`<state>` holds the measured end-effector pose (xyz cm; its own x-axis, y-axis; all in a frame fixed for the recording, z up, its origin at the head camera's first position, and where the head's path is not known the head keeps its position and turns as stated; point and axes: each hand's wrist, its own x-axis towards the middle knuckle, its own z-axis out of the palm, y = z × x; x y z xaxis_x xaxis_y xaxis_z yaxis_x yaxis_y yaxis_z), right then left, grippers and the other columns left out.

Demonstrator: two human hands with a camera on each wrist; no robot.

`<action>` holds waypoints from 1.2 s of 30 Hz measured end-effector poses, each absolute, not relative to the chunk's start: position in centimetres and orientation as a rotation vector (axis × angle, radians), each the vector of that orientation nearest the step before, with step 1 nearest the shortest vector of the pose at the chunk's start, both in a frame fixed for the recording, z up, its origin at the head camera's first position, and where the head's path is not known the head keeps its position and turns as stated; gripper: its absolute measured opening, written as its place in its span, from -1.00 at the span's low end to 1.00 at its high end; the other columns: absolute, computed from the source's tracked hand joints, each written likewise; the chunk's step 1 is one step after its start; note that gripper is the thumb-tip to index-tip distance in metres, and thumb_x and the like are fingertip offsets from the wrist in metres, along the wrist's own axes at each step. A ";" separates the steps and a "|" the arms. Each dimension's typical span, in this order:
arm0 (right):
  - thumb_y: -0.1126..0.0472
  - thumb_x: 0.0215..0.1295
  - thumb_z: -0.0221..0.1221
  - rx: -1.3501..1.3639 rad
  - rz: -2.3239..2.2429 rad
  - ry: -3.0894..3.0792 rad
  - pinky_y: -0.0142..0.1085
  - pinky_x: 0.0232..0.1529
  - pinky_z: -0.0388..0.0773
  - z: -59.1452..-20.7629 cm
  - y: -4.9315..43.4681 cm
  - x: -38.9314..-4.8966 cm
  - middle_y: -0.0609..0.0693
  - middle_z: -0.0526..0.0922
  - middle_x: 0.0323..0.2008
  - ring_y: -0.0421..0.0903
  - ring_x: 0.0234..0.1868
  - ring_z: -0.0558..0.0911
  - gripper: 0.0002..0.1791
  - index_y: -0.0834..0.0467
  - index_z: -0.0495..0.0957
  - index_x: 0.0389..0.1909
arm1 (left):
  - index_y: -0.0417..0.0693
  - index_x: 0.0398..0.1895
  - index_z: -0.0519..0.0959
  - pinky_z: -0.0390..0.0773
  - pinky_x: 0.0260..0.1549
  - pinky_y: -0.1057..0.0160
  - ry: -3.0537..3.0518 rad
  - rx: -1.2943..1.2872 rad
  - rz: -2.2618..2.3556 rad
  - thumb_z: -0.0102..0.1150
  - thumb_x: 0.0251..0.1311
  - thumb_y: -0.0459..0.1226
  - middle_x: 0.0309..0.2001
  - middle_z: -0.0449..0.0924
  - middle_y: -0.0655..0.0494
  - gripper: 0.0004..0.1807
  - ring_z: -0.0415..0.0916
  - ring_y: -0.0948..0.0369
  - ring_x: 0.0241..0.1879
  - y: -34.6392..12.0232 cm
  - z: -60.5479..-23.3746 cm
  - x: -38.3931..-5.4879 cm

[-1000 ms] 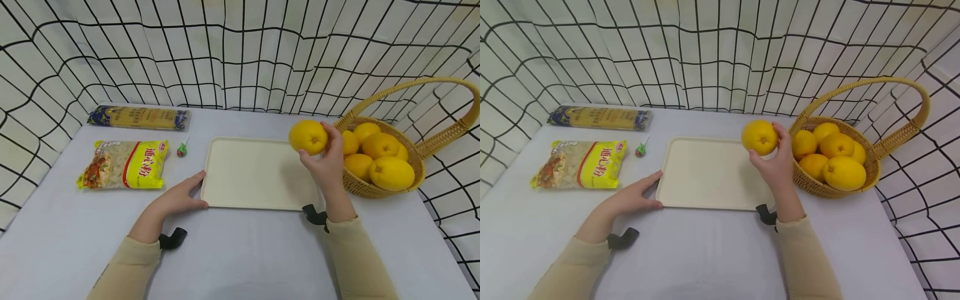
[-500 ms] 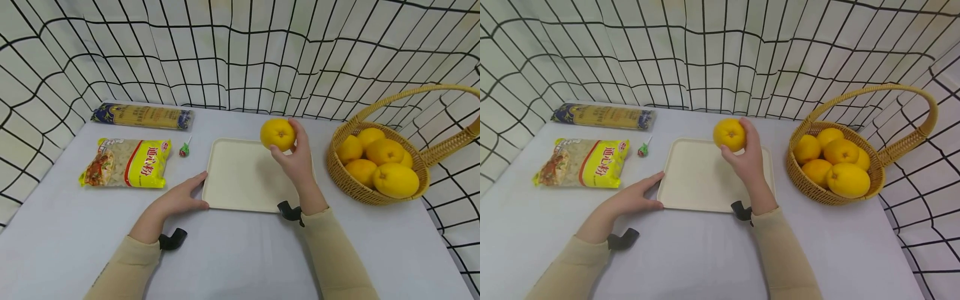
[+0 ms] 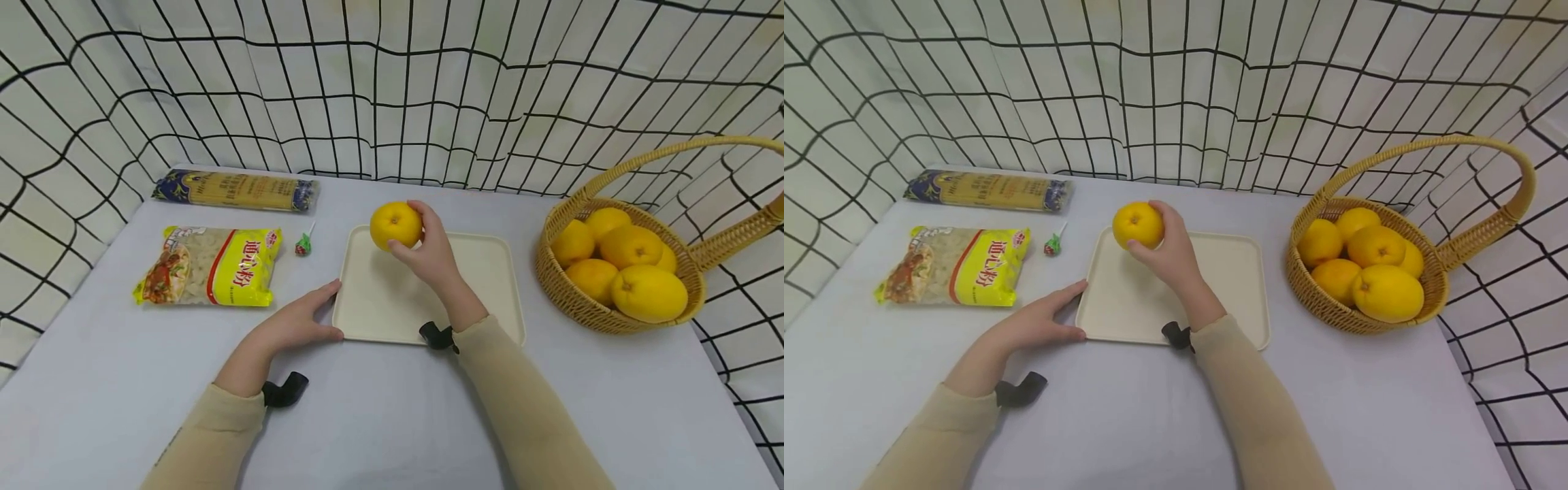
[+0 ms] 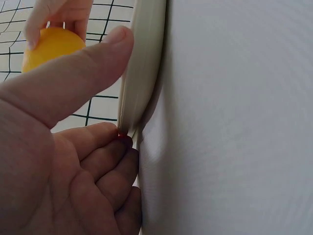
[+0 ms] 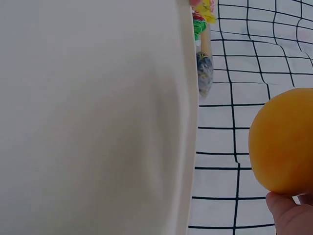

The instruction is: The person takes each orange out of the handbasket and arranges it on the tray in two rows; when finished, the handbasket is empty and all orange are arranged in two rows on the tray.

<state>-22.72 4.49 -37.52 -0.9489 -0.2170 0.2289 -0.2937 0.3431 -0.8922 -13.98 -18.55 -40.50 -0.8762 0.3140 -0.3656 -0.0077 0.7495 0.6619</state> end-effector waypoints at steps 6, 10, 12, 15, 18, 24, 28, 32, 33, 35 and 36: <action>0.14 0.04 0.23 0.467 1.679 -2.590 -0.18 0.20 0.36 -38.3 3.0 -23.5 -0.01 0.31 0.21 -0.09 0.12 0.36 -0.29 0.08 0.20 0.25 | -0.01 0.42 -0.06 -0.01 0.32 -0.13 2.479 0.234 0.941 0.31 -0.06 -0.07 0.42 -0.04 -0.07 0.02 -0.10 -0.07 0.39 -18.5 -40.6 -14.0; 0.08 0.06 0.22 0.416 1.652 -2.669 -0.13 0.17 0.38 -38.5 2.3 -23.9 -0.05 0.33 0.21 -0.08 0.13 0.36 -0.29 0.00 0.20 0.27 | -0.02 0.42 -0.06 -0.01 0.32 -0.12 2.478 0.234 0.947 0.31 -0.06 -0.07 0.42 -0.04 -0.08 0.01 -0.10 -0.07 0.39 -18.5 -40.4 -13.9; 0.06 0.07 0.21 0.391 1.659 -2.712 -0.12 0.19 0.36 -38.6 1.9 -24.2 -0.05 0.32 0.23 -0.08 0.15 0.36 -0.28 -0.02 0.18 0.28 | -0.02 0.42 -0.06 -0.01 0.32 -0.12 2.479 0.234 0.947 0.31 -0.06 -0.08 0.41 -0.03 -0.09 0.01 -0.10 -0.07 0.39 -18.5 -40.3 -13.9; 0.03 0.09 0.20 0.349 1.699 -2.768 -0.15 0.22 0.33 -38.8 1.5 -24.7 -0.06 0.30 0.25 -0.08 0.17 0.35 -0.26 -0.04 0.15 0.31 | -0.03 0.42 -0.06 -0.01 0.32 -0.12 2.479 0.235 0.942 0.31 -0.05 -0.08 0.41 -0.03 -0.10 0.00 -0.09 -0.07 0.39 -18.4 -40.2 -13.8; 0.02 0.11 0.19 0.327 1.715 -2.804 -0.19 0.22 0.33 -38.9 1.1 -25.2 -0.06 0.27 0.28 -0.08 0.18 0.35 -0.27 -0.05 0.13 0.31 | -0.03 0.42 -0.06 -0.01 0.32 -0.12 2.477 0.236 0.941 0.30 -0.04 -0.08 0.41 -0.04 -0.09 0.00 -0.10 -0.07 0.39 -18.4 -40.2 -13.9; 0.02 0.13 0.18 0.361 1.656 -2.868 -0.20 0.24 0.32 -39.1 0.4 -26.1 -0.03 0.24 0.31 -0.06 0.19 0.36 -0.27 -0.03 0.13 0.32 | 0.01 0.42 -0.07 0.00 0.32 -0.11 2.475 0.222 0.939 0.30 -0.04 -0.09 0.42 -0.04 -0.06 0.00 -0.09 -0.05 0.40 -18.5 -40.1 -14.0; 0.00 0.14 0.16 0.347 1.628 -2.916 -0.22 0.28 0.27 -39.3 0.1 -26.3 -0.03 0.22 0.32 -0.07 0.22 0.34 -0.26 -0.03 0.10 0.34 | 0.01 0.42 -0.07 -0.01 0.32 -0.12 2.466 0.224 0.940 0.30 -0.04 -0.08 0.42 -0.05 -0.06 0.00 -0.10 -0.05 0.40 -18.6 -40.3 -14.2; -0.02 0.16 0.15 0.328 1.627 -2.936 -0.21 0.28 0.26 -39.4 -0.1 -26.3 -0.03 0.21 0.33 -0.06 0.23 0.34 -0.25 -0.03 0.08 0.35 | 0.00 0.42 -0.07 -0.02 0.32 -0.12 2.457 0.224 0.949 0.30 -0.03 -0.08 0.42 -0.07 -0.07 0.00 -0.11 -0.05 0.40 -18.7 -40.4 -14.1; -0.02 0.16 0.15 0.322 1.629 -2.939 -0.21 0.28 0.27 -39.4 -0.1 -26.3 -0.03 0.21 0.33 -0.06 0.23 0.33 -0.25 -0.03 0.07 0.35 | -0.01 0.42 -0.07 -0.02 0.32 -0.12 2.456 0.224 0.951 0.29 -0.03 -0.08 0.43 -0.07 -0.07 0.00 -0.11 -0.06 0.40 -18.7 -40.4 -14.1; -0.03 0.17 0.14 0.310 1.629 -2.941 -0.20 0.29 0.25 -39.3 -0.2 -26.3 -0.03 0.20 0.34 -0.06 0.25 0.32 -0.25 -0.03 0.06 0.36 | 0.00 0.42 -0.07 -0.02 0.32 -0.12 2.455 0.220 0.952 0.29 -0.03 -0.08 0.43 -0.08 -0.07 -0.01 -0.12 -0.06 0.40 -18.8 -40.4 -14.1; -0.03 0.18 0.13 0.303 1.631 -2.941 -0.20 0.29 0.24 -39.3 -0.2 -26.3 -0.03 0.20 0.34 -0.06 0.26 0.31 -0.25 -0.03 0.06 0.36 | 0.00 0.42 -0.08 -0.02 0.32 -0.12 2.455 0.220 0.951 0.29 -0.03 -0.08 0.43 -0.08 -0.07 -0.01 -0.12 -0.06 0.40 -18.8 -40.4 -14.0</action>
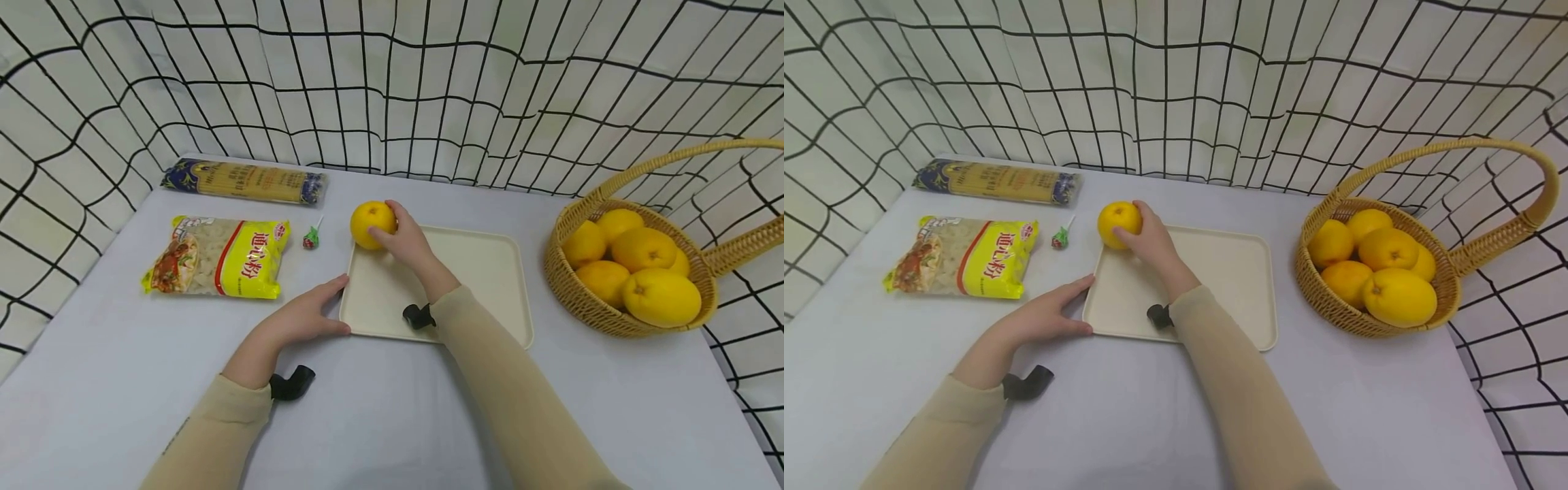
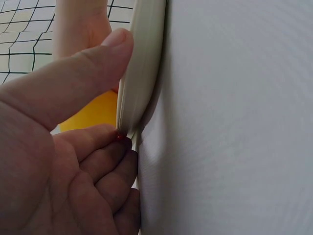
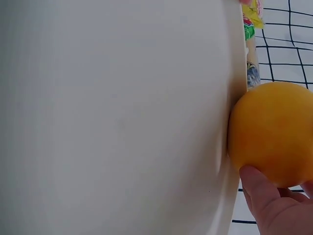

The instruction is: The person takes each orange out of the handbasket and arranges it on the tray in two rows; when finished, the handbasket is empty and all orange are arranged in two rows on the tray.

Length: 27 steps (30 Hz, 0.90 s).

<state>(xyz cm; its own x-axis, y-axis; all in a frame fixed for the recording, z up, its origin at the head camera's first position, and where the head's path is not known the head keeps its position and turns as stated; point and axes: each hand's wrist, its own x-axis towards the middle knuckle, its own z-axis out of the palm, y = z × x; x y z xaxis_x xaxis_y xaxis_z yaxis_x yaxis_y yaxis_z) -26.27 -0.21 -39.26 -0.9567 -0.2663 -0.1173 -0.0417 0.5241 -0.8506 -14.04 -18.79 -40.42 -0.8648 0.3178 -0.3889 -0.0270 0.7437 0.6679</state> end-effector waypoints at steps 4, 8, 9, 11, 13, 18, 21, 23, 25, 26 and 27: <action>-0.04 0.19 0.12 -0.232 -1.411 2.524 -0.20 0.32 0.21 -39.0 -0.2 -26.3 -0.03 0.18 0.35 -0.06 0.29 0.28 -0.24 -0.02 0.04 0.37 | 0.01 0.43 -0.08 -0.02 0.32 -0.13 2.456 0.219 0.952 0.29 -0.03 -0.08 0.43 -0.08 -0.06 0.00 -0.12 -0.06 0.40 -18.7 -40.3 -14.1; -0.07 0.20 0.11 -0.217 -1.406 2.521 -0.19 0.33 0.18 -39.0 -0.2 -26.4 -0.03 0.16 0.36 -0.05 0.31 0.25 -0.23 -0.02 0.01 0.38 | 0.02 0.42 -0.08 -0.02 0.32 -0.12 2.456 0.217 0.958 0.29 -0.03 -0.08 0.43 -0.07 -0.06 -0.01 -0.11 -0.05 0.40 -18.7 -40.4 -14.0; -0.09 0.20 0.10 -0.217 -1.395 2.522 -0.19 0.34 0.17 -39.1 -0.2 -26.5 -0.03 0.15 0.37 -0.05 0.32 0.24 -0.22 -0.02 0.00 0.39 | 0.02 0.42 -0.08 -0.02 0.32 -0.12 2.455 0.214 0.959 0.29 -0.03 -0.09 0.43 -0.07 -0.05 -0.01 -0.11 -0.05 0.40 -18.7 -40.4 -14.0; -0.12 0.20 0.09 -0.212 -1.378 2.518 -0.18 0.34 0.16 -39.1 -0.2 -26.5 -0.03 0.14 0.37 -0.05 0.33 0.23 -0.20 -0.03 -0.03 0.40 | 0.01 0.42 -0.07 -0.02 0.32 -0.12 2.455 0.214 0.964 0.29 -0.03 -0.09 0.43 -0.07 -0.06 -0.01 -0.11 -0.05 0.40 -18.6 -40.4 -14.0; -0.14 0.20 0.08 -0.211 -1.362 2.514 -0.18 0.34 0.17 -39.1 0.0 -26.5 -0.02 0.13 0.38 -0.05 0.33 0.22 -0.18 -0.04 -0.06 0.40 | 0.01 0.42 -0.07 -0.02 0.32 -0.12 2.454 0.214 0.970 0.30 -0.04 -0.10 0.42 -0.06 -0.06 -0.01 -0.10 -0.05 0.40 -18.6 -40.5 -14.0; -0.14 0.18 0.10 -0.218 -1.357 2.500 -0.15 0.33 0.20 -39.1 0.3 -26.3 0.00 0.11 0.39 -0.03 0.34 0.22 -0.14 -0.05 -0.10 0.41 | 0.01 0.42 -0.07 -0.01 0.33 -0.11 2.457 0.224 0.967 0.30 -0.04 -0.10 0.42 -0.06 -0.06 0.00 -0.10 -0.04 0.40 -18.6 -40.6 -14.1; -0.15 0.17 0.11 -0.236 -1.340 2.505 -0.15 0.33 0.19 -39.1 0.4 -26.3 0.00 0.09 0.39 -0.03 0.35 0.21 -0.12 -0.05 -0.12 0.42 | 0.02 0.42 -0.07 -0.01 0.33 -0.11 2.460 0.222 0.960 0.30 -0.04 -0.10 0.42 -0.06 -0.06 0.00 -0.10 -0.04 0.40 -18.6 -40.6 -14.1; -0.16 0.17 0.11 -0.251 -1.315 2.523 -0.14 0.33 0.19 -38.9 0.5 -26.2 0.01 0.08 0.40 -0.02 0.35 0.20 -0.11 -0.04 -0.13 0.42 | 0.01 0.42 -0.07 -0.02 0.33 -0.11 2.461 0.221 0.958 0.30 -0.04 -0.10 0.43 -0.07 -0.05 -0.01 -0.10 -0.05 0.40 -18.6 -40.6 -14.1; -0.18 0.15 0.11 -0.265 -1.288 2.547 -0.12 0.33 0.19 -38.5 0.7 -26.0 0.01 0.07 0.40 -0.01 0.36 0.19 -0.09 -0.05 -0.14 0.42 | 0.00 0.42 -0.07 -0.01 0.32 -0.12 2.466 0.223 0.953 0.29 -0.04 -0.10 0.42 -0.07 -0.07 -0.01 -0.10 -0.06 0.40 -18.7 -40.6 -14.1; -0.19 0.15 0.11 -0.272 -1.284 2.558 -0.12 0.33 0.19 -38.3 1.0 -25.8 0.01 0.07 0.40 -0.01 0.36 0.19 -0.09 -0.05 -0.13 0.42 | 0.01 0.42 -0.07 -0.02 0.33 -0.11 2.465 0.217 0.955 0.30 -0.04 -0.10 0.43 -0.07 -0.05 -0.01 -0.11 -0.05 0.40 -18.6 -40.6 -14.1; -0.18 0.14 0.12 -0.278 -1.282 2.571 -0.11 0.32 0.20 -38.1 1.3 -25.6 0.00 0.07 0.40 -0.02 0.36 0.18 -0.09 -0.05 -0.13 0.42 | 0.01 0.42 -0.07 -0.02 0.33 -0.11 2.465 0.216 0.956 0.30 -0.04 -0.10 0.43 -0.07 -0.05 -0.01 -0.11 -0.04 0.40 -18.6 -40.6 -14.1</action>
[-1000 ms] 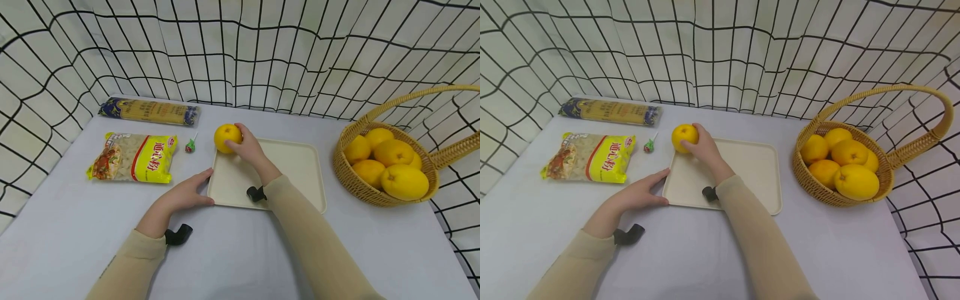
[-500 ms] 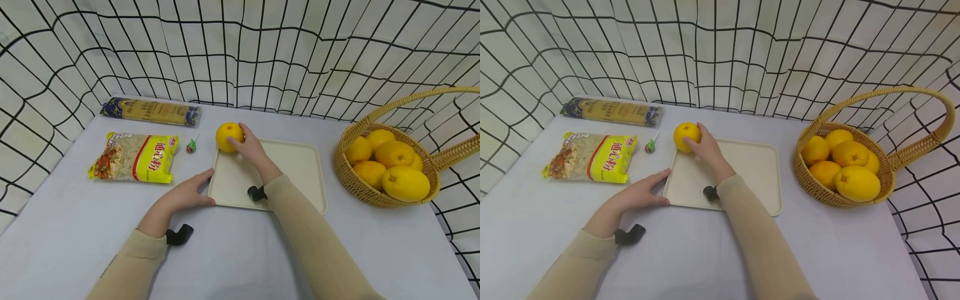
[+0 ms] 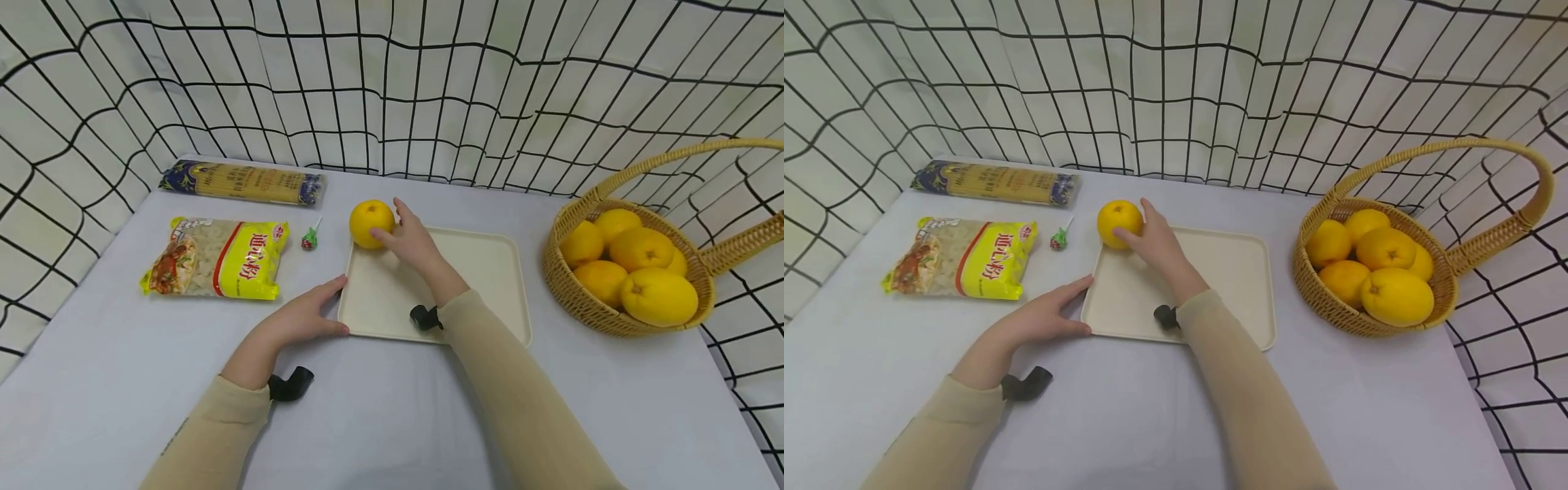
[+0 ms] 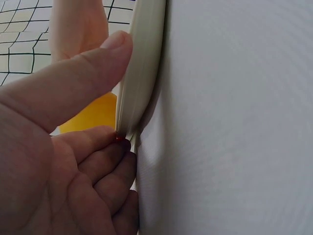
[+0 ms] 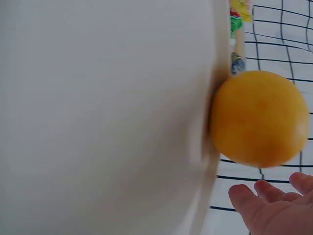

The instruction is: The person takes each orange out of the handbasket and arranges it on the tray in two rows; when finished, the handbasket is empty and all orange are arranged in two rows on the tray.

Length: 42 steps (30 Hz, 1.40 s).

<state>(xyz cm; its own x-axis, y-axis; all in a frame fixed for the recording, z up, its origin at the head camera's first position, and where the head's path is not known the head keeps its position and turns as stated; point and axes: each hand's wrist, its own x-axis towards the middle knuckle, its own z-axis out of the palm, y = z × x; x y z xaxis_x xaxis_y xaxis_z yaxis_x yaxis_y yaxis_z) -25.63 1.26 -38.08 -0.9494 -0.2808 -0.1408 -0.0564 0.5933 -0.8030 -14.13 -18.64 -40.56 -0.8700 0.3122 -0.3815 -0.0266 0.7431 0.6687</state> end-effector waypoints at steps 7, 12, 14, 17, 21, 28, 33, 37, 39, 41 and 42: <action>-0.05 0.17 0.16 -0.390 -1.414 2.675 -0.12 0.30 0.24 -36.6 5.4 -23.3 -0.03 0.07 0.39 -0.06 0.36 0.18 -0.13 0.00 -0.09 0.41 | 0.00 0.42 -0.07 -0.02 0.32 -0.11 2.473 0.218 0.953 0.29 -0.03 -0.10 0.43 -0.08 -0.06 -0.01 -0.12 -0.05 0.40 -18.6 -40.6 -14.2; 0.05 0.17 0.18 -0.442 -1.515 2.756 -0.12 0.30 0.24 -35.6 10.3 -21.1 0.04 0.11 0.37 -0.03 0.36 0.17 -0.14 0.08 -0.06 0.40 | 0.02 0.42 -0.08 -0.03 0.33 -0.11 2.454 0.200 0.974 0.30 -0.03 -0.10 0.43 -0.09 -0.03 -0.01 -0.14 -0.05 0.41 -18.5 -40.8 -14.0; 0.07 0.17 0.19 -0.430 -1.545 2.790 -0.10 0.32 0.21 -35.1 12.4 -20.1 0.05 0.11 0.37 -0.02 0.37 0.16 -0.14 0.10 -0.06 0.40 | 0.02 0.43 -0.08 -0.04 0.33 -0.11 2.444 0.192 0.982 0.30 -0.03 -0.10 0.44 -0.10 -0.02 0.00 -0.15 -0.05 0.41 -18.5 -40.8 -13.9; 0.12 0.16 0.19 -0.391 -1.596 2.833 -0.06 0.33 0.17 -34.3 15.1 -18.5 0.03 0.12 0.37 -0.04 0.37 0.15 -0.15 0.09 -0.05 0.40 | 0.03 0.43 -0.08 -0.04 0.33 -0.11 2.450 0.184 0.975 0.29 -0.03 -0.10 0.44 -0.11 -0.02 0.00 -0.15 -0.05 0.41 -18.5 -40.9 -13.8; 0.25 0.15 0.19 -0.347 -1.650 2.903 -0.02 0.32 0.15 -33.5 17.5 -16.5 0.05 0.13 0.36 -0.04 0.36 0.16 -0.16 0.13 -0.04 0.39 | 0.01 0.43 -0.09 -0.04 0.33 -0.12 2.461 0.200 0.971 0.29 -0.03 -0.10 0.43 -0.10 -0.04 0.00 -0.14 -0.07 0.40 -18.6 -40.9 -13.8; 0.21 0.09 0.25 -0.415 -1.489 3.306 -0.43 0.28 0.23 -32.5 21.2 -14.4 0.08 0.23 0.30 -0.09 0.30 0.23 -0.23 0.11 0.14 0.33 | 0.03 0.43 -0.08 -0.05 0.34 -0.10 2.460 0.210 0.972 0.29 -0.03 -0.10 0.43 -0.10 -0.02 -0.01 -0.14 -0.05 0.41 -18.6 -40.9 -13.9; -0.27 0.03 0.15 -0.499 -1.301 3.572 -0.59 0.18 0.17 -31.5 24.5 -14.0 0.05 0.27 0.29 -0.02 0.26 0.26 -0.13 0.10 0.19 0.30 | 0.02 0.43 -0.09 -0.05 0.33 -0.12 2.455 0.225 0.971 0.29 -0.02 -0.09 0.43 -0.10 -0.04 0.00 -0.14 -0.06 0.40 -18.5 -40.6 -14.1; -0.08 0.02 0.27 -0.329 -1.192 3.581 -0.30 0.32 0.12 -30.9 26.7 -13.6 0.07 0.24 0.30 0.02 0.31 0.19 -0.16 0.07 0.16 0.32 | 0.01 0.43 -0.10 -0.05 0.33 -0.11 2.456 0.235 0.961 0.28 -0.01 -0.10 0.44 -0.11 -0.04 -0.01 -0.14 -0.06 0.40 -18.5 -40.5 -14.3; 0.12 -0.01 0.33 -0.215 -1.113 3.560 -0.12 0.37 0.04 -30.6 27.6 -13.3 0.10 0.22 0.31 0.05 0.33 0.15 -0.15 0.08 0.15 0.32 | 0.01 0.43 -0.10 -0.05 0.33 -0.11 2.455 0.236 0.959 0.28 -0.01 -0.10 0.44 -0.11 -0.04 -0.01 -0.14 -0.06 0.40 -18.5 -40.4 -14.3; 0.19 -0.01 0.32 -0.089 -1.030 3.508 -0.04 0.40 -0.07 -30.3 28.3 -13.0 0.12 0.17 0.34 0.08 0.37 0.09 -0.11 0.08 0.10 0.35 | 0.00 0.43 -0.09 -0.06 0.33 -0.12 2.451 0.234 0.957 0.28 -0.02 -0.09 0.44 -0.11 -0.04 -0.01 -0.14 -0.06 0.40 -18.5 -40.4 -14.2; 0.17 0.01 0.31 -0.046 -0.994 3.477 -0.01 0.41 -0.10 -30.2 28.7 -12.9 0.13 0.13 0.36 0.10 0.38 0.06 -0.10 0.08 0.06 0.37 | 0.00 0.43 -0.09 -0.06 0.33 -0.12 2.451 0.235 0.958 0.28 -0.02 -0.09 0.44 -0.11 -0.04 0.00 -0.15 -0.06 0.40 -18.5 -40.5 -14.2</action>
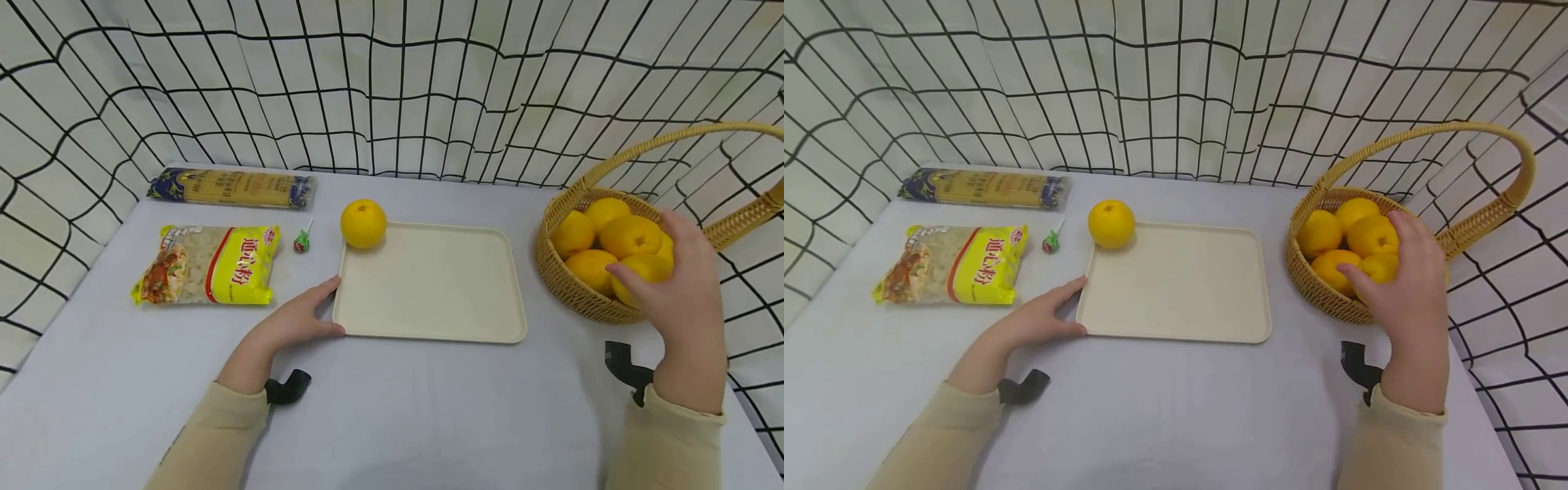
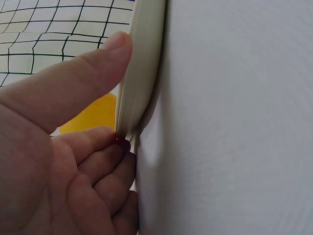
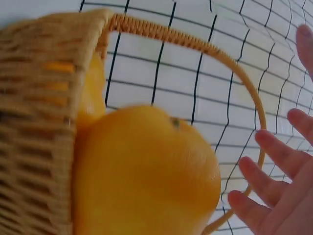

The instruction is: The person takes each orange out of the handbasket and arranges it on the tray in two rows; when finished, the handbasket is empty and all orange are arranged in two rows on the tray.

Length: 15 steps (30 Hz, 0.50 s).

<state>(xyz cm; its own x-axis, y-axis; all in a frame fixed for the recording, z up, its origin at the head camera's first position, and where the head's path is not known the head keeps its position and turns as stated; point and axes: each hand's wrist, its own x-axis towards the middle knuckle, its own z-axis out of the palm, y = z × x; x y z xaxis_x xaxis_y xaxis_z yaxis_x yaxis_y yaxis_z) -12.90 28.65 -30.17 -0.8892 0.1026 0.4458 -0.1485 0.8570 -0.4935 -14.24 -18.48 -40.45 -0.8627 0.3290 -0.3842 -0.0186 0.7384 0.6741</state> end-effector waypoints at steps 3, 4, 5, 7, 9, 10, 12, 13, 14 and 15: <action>0.10 0.07 0.27 -0.085 0.702 -2.722 0.09 0.39 -0.19 -29.9 29.5 -12.6 0.13 -0.04 0.41 0.16 0.41 -0.08 -0.03 0.08 -0.11 0.41 | 0.01 0.43 -0.09 -0.06 0.33 -0.11 2.447 0.231 0.962 0.28 -0.02 -0.09 0.44 -0.11 -0.03 0.00 -0.15 -0.05 0.41 -18.4 -40.6 -14.2; 0.06 0.08 0.25 -0.106 0.695 -2.755 0.11 0.38 -0.21 -29.9 29.7 -12.6 0.13 -0.09 0.43 0.18 0.42 -0.12 -0.01 0.08 -0.15 0.42 | 0.02 0.43 -0.09 -0.05 0.33 -0.11 2.449 0.233 0.961 0.29 -0.02 -0.09 0.44 -0.11 -0.03 0.00 -0.15 -0.05 0.41 -18.4 -40.6 -14.2; 0.03 0.09 0.24 -0.116 0.696 -2.779 0.14 0.37 -0.23 -29.9 29.9 -12.6 0.14 -0.13 0.43 0.20 0.42 -0.14 0.01 0.09 -0.19 0.42 | 0.01 0.43 -0.09 -0.05 0.33 -0.12 2.452 0.241 0.960 0.28 -0.02 -0.09 0.43 -0.11 -0.04 -0.01 -0.14 -0.06 0.40 -18.5 -40.6 -14.2; -0.03 0.09 0.23 -0.121 0.689 -2.827 0.20 0.34 -0.24 -30.0 30.3 -12.5 0.18 -0.18 0.43 0.25 0.41 -0.18 0.05 0.10 -0.25 0.42 | 0.00 0.43 -0.09 -0.05 0.33 -0.12 2.456 0.250 0.955 0.28 -0.02 -0.09 0.43 -0.10 -0.05 -0.01 -0.14 -0.06 0.40 -18.5 -40.7 -14.2; -0.09 0.08 0.21 -0.130 0.679 -2.874 0.26 0.30 -0.21 -30.0 30.6 -12.6 0.22 -0.22 0.42 0.29 0.39 -0.19 0.07 0.09 -0.29 0.43 | 0.00 0.43 -0.08 -0.05 0.33 -0.12 2.459 0.251 0.955 0.28 -0.02 -0.09 0.43 -0.10 -0.05 -0.01 -0.14 -0.06 0.40 -18.5 -40.7 -14.2; -0.10 0.08 0.21 -0.117 0.675 -2.892 0.28 0.28 -0.20 -30.1 30.8 -12.7 0.25 -0.22 0.42 0.32 0.38 -0.19 0.08 0.10 -0.29 0.42 | -0.01 0.43 -0.09 -0.05 0.33 -0.12 2.460 0.254 0.953 0.28 -0.02 -0.09 0.43 -0.10 -0.06 -0.01 -0.13 -0.07 0.40 -18.5 -40.7 -14.2; -0.12 0.07 0.21 -0.101 0.662 -2.931 0.32 0.25 -0.19 -30.2 31.1 -12.8 0.30 -0.22 0.41 0.35 0.37 -0.18 0.09 0.12 -0.30 0.42 | -0.01 0.43 -0.09 -0.05 0.33 -0.11 2.458 0.249 0.953 0.28 -0.02 -0.09 0.43 -0.10 -0.05 -0.01 -0.13 -0.06 0.40 -18.5 -40.7 -14.2; -0.13 0.07 0.20 -0.095 0.657 -2.946 0.33 0.24 -0.18 -30.3 31.3 -12.9 0.30 -0.23 0.41 0.36 0.36 -0.18 0.10 0.12 -0.31 0.42 | 0.00 0.43 -0.09 -0.05 0.34 -0.11 2.458 0.244 0.955 0.28 -0.02 -0.09 0.43 -0.10 -0.04 -0.01 -0.13 -0.05 0.40 -18.5 -40.7 -14.2; -0.14 0.07 0.20 -0.090 0.659 -2.962 0.33 0.24 -0.18 -30.3 31.4 -13.0 0.31 -0.24 0.40 0.37 0.36 -0.18 0.11 0.12 -0.32 0.42 | 0.00 0.43 -0.09 -0.05 0.33 -0.11 2.458 0.245 0.956 0.28 -0.02 -0.09 0.43 -0.10 -0.05 -0.01 -0.13 -0.06 0.40 -18.6 -40.7 -14.2; -0.13 0.07 0.21 -0.076 0.664 -2.975 0.34 0.23 -0.18 -30.4 31.5 -13.0 0.32 -0.25 0.40 0.39 0.35 -0.18 0.12 0.14 -0.33 0.42 | -0.01 0.43 -0.09 -0.05 0.33 -0.11 2.459 0.246 0.955 0.28 -0.01 -0.09 0.43 -0.10 -0.05 -0.01 -0.13 -0.06 0.40 -18.6 -40.7 -14.2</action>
